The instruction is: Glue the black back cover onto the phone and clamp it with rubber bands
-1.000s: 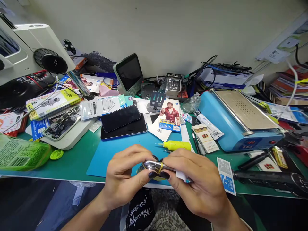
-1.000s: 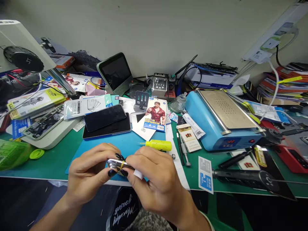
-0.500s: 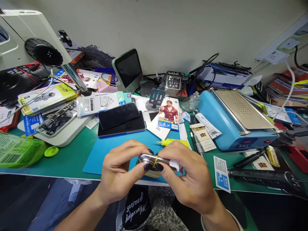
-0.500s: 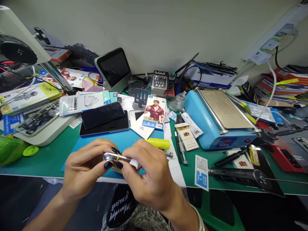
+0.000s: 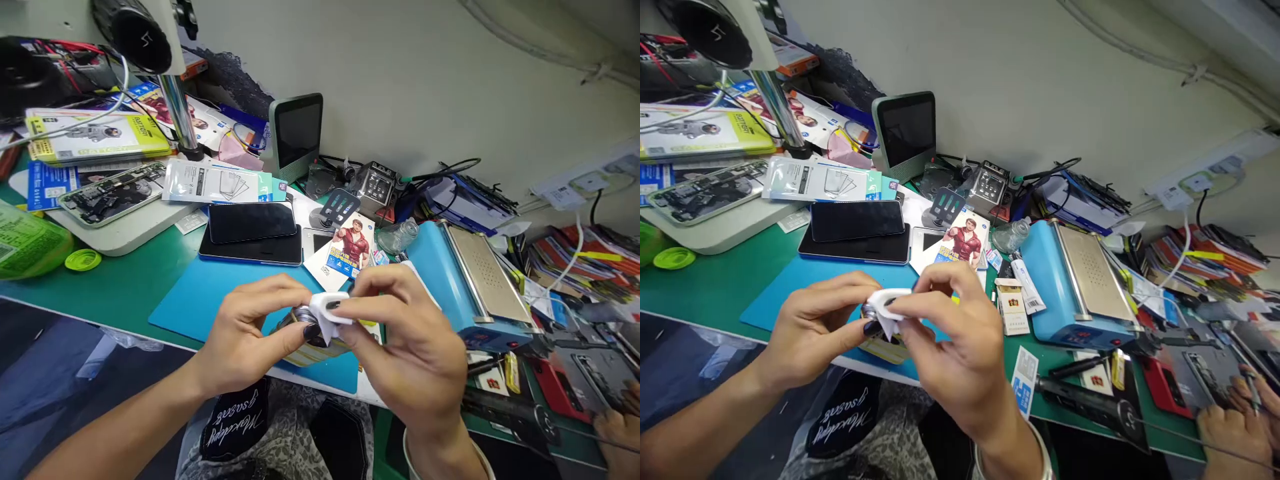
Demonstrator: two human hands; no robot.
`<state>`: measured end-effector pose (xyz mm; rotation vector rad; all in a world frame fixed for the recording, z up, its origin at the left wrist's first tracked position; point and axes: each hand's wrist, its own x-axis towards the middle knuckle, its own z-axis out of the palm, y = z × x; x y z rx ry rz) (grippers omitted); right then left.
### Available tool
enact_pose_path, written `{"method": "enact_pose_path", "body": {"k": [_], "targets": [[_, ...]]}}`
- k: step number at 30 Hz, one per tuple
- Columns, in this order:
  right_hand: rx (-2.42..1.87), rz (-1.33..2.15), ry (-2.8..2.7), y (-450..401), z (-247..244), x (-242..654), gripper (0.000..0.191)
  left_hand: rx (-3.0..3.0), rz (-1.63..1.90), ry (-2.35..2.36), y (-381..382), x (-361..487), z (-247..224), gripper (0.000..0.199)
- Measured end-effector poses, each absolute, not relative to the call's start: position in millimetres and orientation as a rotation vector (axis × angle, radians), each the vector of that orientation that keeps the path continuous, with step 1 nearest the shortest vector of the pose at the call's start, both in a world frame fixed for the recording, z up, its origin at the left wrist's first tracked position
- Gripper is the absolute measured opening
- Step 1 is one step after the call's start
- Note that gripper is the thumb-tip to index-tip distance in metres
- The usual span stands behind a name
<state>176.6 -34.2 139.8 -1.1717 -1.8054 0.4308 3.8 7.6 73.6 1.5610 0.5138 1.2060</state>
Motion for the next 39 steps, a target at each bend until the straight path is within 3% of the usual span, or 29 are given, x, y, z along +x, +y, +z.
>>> {"method": "enact_pose_path", "body": {"k": [6,14,35,39], "targets": [[-1.232,0.557,-1.934,-32,149,179,0.020,1.535,1.207,0.503,10,6,74,0.013],[-1.377,1.128,-1.618,-15,151,176,0.014,1.522,1.227,0.483,9,4,74,0.016],[-1.623,1.097,-1.448,-15,154,157,0.010,1.588,1.260,0.507,9,0,72,0.015],[-1.441,1.030,-1.256,-15,149,164,0.010,1.586,1.248,0.518,8,-3,70,0.019]]}}
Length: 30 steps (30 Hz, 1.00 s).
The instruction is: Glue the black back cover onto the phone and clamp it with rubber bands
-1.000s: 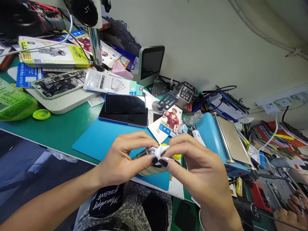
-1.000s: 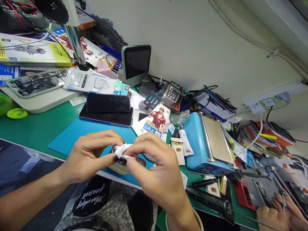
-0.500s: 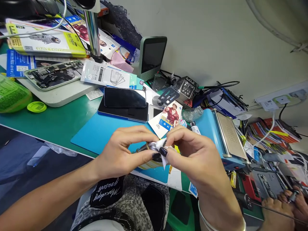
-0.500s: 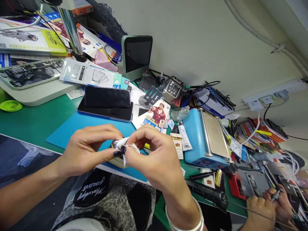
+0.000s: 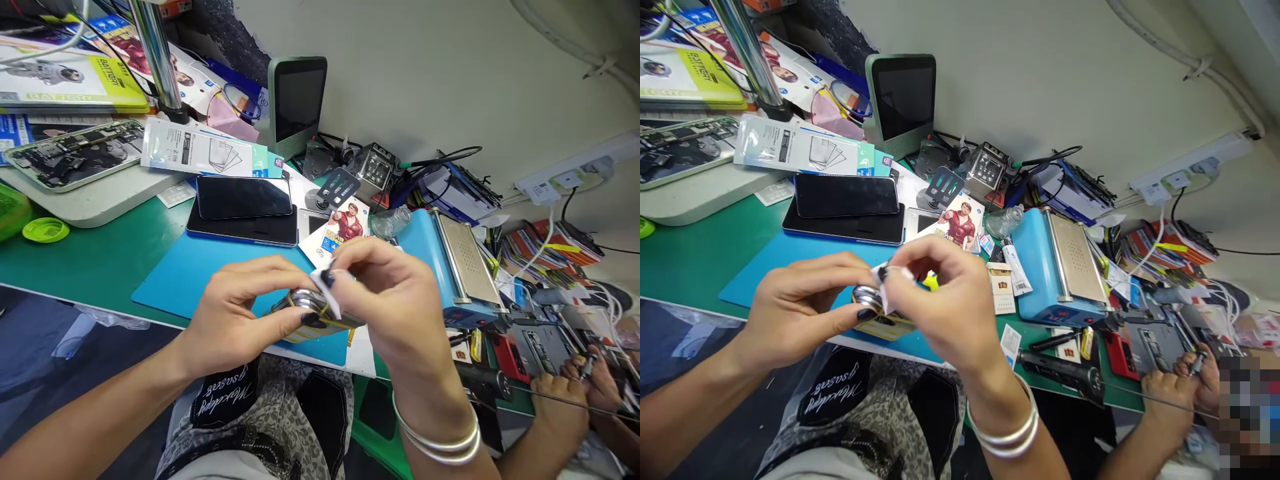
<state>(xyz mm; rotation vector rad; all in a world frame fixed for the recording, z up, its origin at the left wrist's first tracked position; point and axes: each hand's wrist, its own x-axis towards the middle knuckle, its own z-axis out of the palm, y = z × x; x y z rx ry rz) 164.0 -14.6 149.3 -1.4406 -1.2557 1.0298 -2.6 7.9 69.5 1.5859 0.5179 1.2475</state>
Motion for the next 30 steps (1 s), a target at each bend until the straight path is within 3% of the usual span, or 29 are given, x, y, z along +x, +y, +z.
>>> {"method": "enact_pose_path", "body": {"k": [5,16,30], "targets": [[-1.275,0.894,-0.902,-31,136,190,0.008,1.598,1.247,0.519,6,-3,69,0.020],[-1.296,0.801,-1.454,-51,140,178,0.020,1.574,1.205,0.558,4,-3,70,0.017],[-1.383,0.733,-1.786,-21,159,162,0.019,1.514,1.187,0.539,6,-2,73,0.017]]}}
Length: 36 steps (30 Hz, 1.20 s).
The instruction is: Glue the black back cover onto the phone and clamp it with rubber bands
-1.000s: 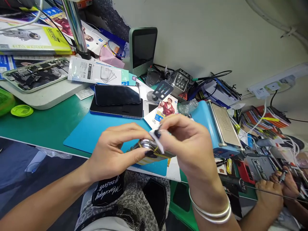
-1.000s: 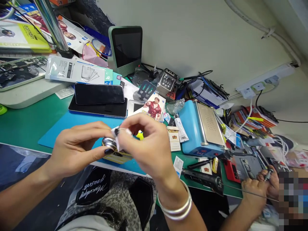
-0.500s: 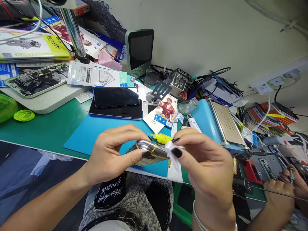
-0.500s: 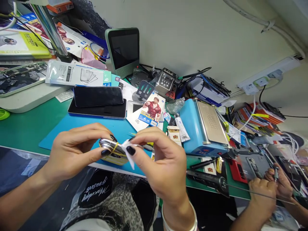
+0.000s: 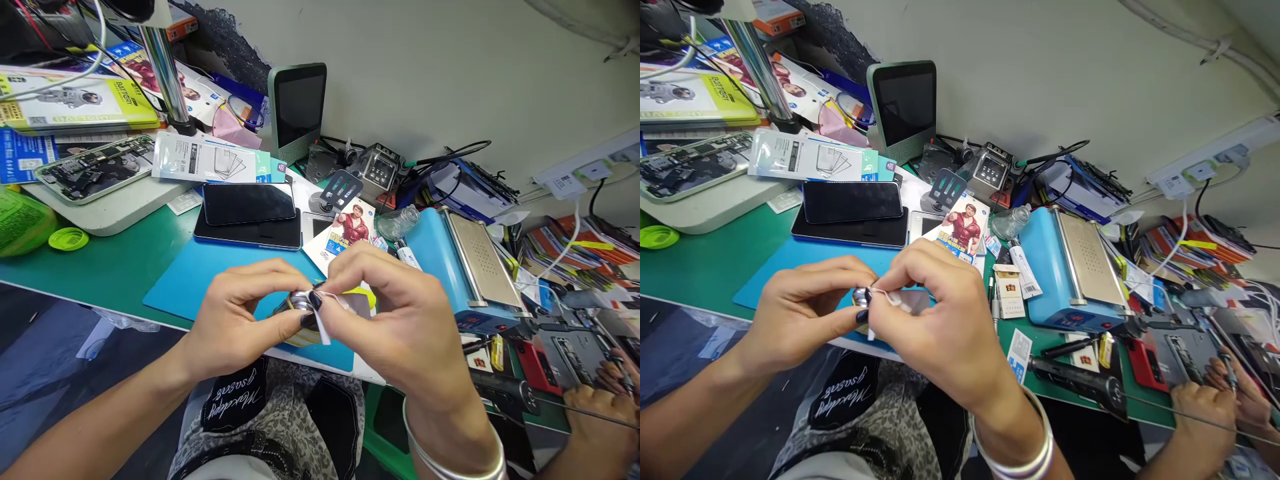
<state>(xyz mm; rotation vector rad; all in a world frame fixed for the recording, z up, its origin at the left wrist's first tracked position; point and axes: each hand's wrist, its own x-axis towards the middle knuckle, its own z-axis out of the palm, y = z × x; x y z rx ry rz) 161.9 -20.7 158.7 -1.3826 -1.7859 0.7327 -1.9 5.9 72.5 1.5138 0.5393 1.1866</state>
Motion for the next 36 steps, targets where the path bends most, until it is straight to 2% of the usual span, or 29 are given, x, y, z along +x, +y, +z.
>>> {"method": "enact_pose_path", "body": {"k": [11,17,25,29,36], "targets": [[-1.439,0.979,-1.588,-17,155,163,0.018,1.550,1.191,0.574,8,0,74,0.009],[-1.465,1.069,-1.501,-16,152,161,0.019,1.531,1.224,0.566,8,0,73,0.015],[-1.408,1.001,-1.485,-17,151,156,0.020,1.551,1.232,0.567,5,-3,71,0.018],[-1.147,1.001,-1.150,-31,146,179,0.015,1.568,1.214,0.595,1,-7,72,0.016],[-1.230,0.995,-0.938,-63,121,207,0.014,1.594,1.205,0.598,-2,-6,73,0.014]]}}
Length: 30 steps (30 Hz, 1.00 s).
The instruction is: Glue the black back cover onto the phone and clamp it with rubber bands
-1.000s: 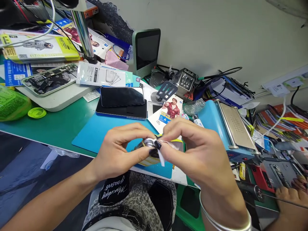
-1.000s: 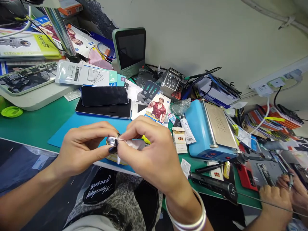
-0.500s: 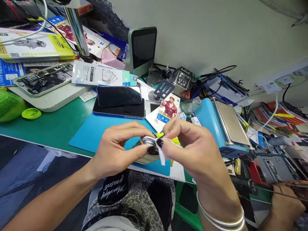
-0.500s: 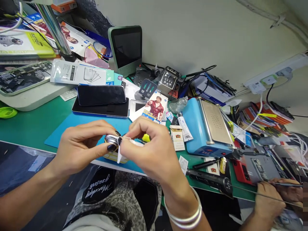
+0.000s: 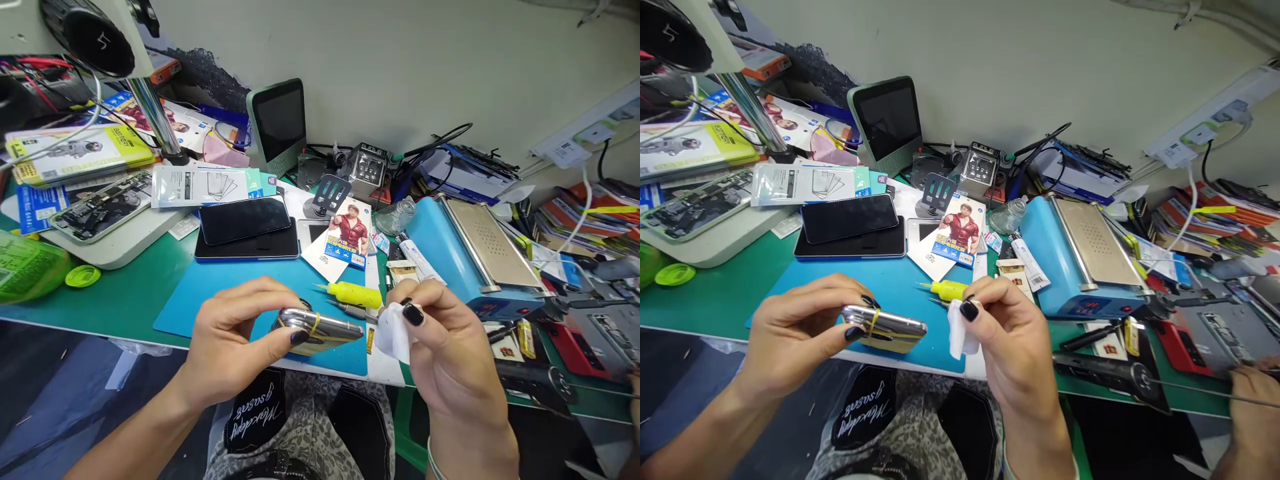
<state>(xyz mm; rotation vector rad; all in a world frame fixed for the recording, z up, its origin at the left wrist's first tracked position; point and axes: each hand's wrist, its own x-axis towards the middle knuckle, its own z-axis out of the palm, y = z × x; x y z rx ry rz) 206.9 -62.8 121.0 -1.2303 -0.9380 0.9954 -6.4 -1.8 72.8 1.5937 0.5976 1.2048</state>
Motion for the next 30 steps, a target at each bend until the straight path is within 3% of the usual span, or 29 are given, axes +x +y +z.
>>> {"method": "enact_pose_path", "body": {"k": [4,8,13,18,20,24,30], "targets": [[-1.246,0.960,-0.896,-73,116,208,0.015,1.600,1.204,0.606,-3,-6,72,0.014],[-1.274,0.984,-0.889,-83,112,212,0.003,1.621,1.207,0.599,-4,-6,69,0.017],[-1.282,0.940,-1.096,-90,109,213,0.023,1.673,1.200,0.612,-6,-2,75,0.018],[-1.461,0.728,-1.325,-100,113,227,0.030,1.820,0.952,0.477,-11,34,98,0.018],[-1.512,0.695,-1.497,-109,113,238,0.034,1.862,0.896,0.417,-13,53,100,0.027],[-1.529,0.673,-1.640,-133,105,262,0.015,1.914,0.789,0.386,-14,69,83,0.057],[-1.540,0.667,-1.507,-153,79,276,0.015,2.036,0.524,0.513,-7,34,47,0.009]]}}
